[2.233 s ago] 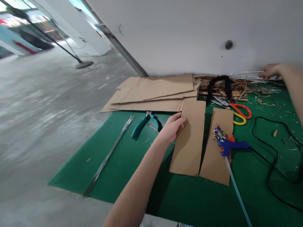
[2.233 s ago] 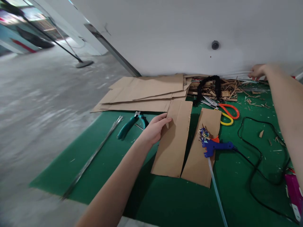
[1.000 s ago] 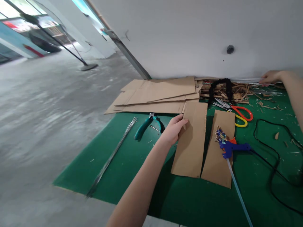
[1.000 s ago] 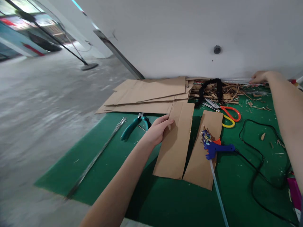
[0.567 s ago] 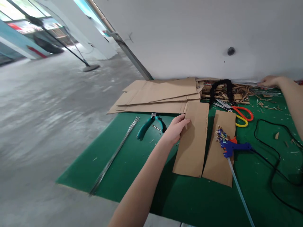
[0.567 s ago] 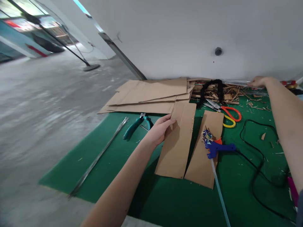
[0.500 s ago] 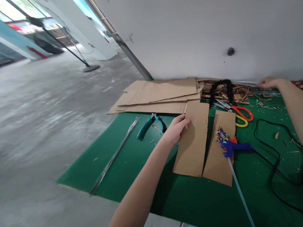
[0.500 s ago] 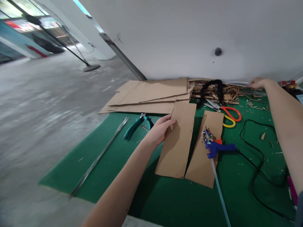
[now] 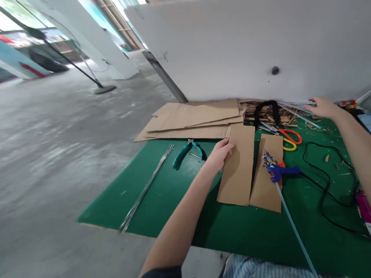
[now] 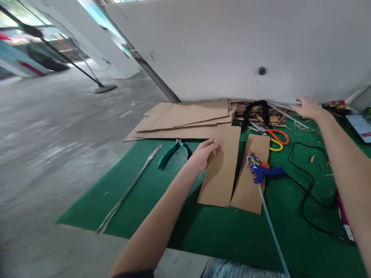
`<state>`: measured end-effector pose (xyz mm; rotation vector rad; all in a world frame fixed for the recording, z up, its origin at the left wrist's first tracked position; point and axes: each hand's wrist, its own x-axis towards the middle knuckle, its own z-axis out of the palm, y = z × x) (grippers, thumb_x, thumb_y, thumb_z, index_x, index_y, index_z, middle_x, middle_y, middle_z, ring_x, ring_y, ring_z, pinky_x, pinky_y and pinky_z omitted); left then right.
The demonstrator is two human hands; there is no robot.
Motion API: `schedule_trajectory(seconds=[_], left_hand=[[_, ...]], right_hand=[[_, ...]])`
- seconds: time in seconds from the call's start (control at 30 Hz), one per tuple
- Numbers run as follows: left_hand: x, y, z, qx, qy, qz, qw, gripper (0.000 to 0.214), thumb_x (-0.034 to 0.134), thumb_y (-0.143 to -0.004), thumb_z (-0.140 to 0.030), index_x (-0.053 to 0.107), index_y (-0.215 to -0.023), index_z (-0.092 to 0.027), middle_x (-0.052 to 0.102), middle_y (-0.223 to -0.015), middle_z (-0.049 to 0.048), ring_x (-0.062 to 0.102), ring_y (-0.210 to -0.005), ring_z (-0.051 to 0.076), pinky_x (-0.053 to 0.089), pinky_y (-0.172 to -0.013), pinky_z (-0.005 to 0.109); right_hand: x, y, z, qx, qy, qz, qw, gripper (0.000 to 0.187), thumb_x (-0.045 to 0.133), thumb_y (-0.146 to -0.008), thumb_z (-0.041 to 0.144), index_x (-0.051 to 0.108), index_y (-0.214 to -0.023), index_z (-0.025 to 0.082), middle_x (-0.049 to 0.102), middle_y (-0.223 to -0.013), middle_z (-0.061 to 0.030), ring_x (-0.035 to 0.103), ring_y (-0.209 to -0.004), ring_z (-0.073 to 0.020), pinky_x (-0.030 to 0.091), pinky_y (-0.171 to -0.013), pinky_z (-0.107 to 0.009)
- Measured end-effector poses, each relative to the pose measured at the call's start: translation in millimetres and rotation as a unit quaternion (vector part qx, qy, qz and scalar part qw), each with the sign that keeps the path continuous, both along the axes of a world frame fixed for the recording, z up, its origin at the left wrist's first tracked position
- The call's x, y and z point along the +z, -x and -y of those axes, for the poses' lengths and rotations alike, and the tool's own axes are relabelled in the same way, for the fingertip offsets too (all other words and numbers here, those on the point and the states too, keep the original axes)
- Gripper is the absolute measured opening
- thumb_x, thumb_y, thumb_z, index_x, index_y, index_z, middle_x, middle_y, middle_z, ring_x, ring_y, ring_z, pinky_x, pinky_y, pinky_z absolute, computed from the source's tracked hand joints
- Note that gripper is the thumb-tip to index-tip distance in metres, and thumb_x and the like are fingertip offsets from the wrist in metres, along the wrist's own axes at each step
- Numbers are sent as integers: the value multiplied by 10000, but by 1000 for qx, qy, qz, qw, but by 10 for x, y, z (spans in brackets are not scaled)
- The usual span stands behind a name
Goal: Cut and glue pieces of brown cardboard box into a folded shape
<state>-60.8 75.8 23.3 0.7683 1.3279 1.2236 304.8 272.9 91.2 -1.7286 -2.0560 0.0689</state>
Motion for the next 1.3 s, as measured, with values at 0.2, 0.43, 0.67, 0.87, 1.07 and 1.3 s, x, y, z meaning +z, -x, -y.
schedule_trajectory(seconds=[0.2, 0.43, 0.67, 0.87, 1.07, 1.3], left_hand=[[6, -98, 35, 26, -6, 0, 1000, 237, 677, -623, -245, 660, -855, -204, 717, -747, 17, 674, -653, 191, 537, -565, 284], [13, -73, 46, 38, -34, -13, 999, 223, 694, -604, -269, 651, -816, -211, 704, -722, -3, 674, -653, 183, 537, -571, 275], [14, 18, 3, 27, -64, -11, 998, 205, 681, -614, -248, 660, -814, -206, 696, -680, 11, 681, -642, 198, 541, -542, 275], [11, 62, -37, 50, -74, -16, 996, 196, 651, -610, -226, 663, -805, -210, 696, -689, 19, 687, -684, 209, 545, -570, 282], [22, -10, -6, 46, -79, -9, 996, 208, 654, -586, -225, 651, -792, -196, 681, -671, 12, 644, -596, 176, 529, -535, 269], [62, -92, 49, 28, -83, -14, 996, 183, 669, -596, -228, 650, -775, -194, 664, -636, -2, 615, -550, 149, 506, -496, 244]], right_hand=[[-224, 503, 1515, 135, 92, 67, 984, 415, 464, -859, 164, 546, -1264, 196, 646, -1146, -107, 609, -941, -201, 439, -776, -297], [-725, 672, 2524, 232, 19, 243, 942, 587, 397, -808, 60, 425, -1384, 170, 568, -1246, -136, 517, -1107, -280, 403, -936, -421], [-852, 747, 2439, 190, -30, 215, 957, 557, 401, -823, 90, 423, -1380, 116, 497, -1287, -190, 517, -1032, -296, 440, -853, -409], [-939, 614, 2392, 173, -16, 195, 965, 521, 423, -823, 166, 468, -1334, 77, 597, -1028, -173, 516, -960, -317, 435, -808, -441], [-1013, 597, 2346, 168, -57, -58, 982, 438, 500, -839, 293, 527, -1240, 119, 637, -1052, -145, 577, -939, -267, 460, -825, -371], [-932, 653, 2553, 253, 79, -188, 946, 272, 573, -816, 425, 622, -947, 191, 667, -742, -33, 597, -597, -145, 436, -579, -240]])
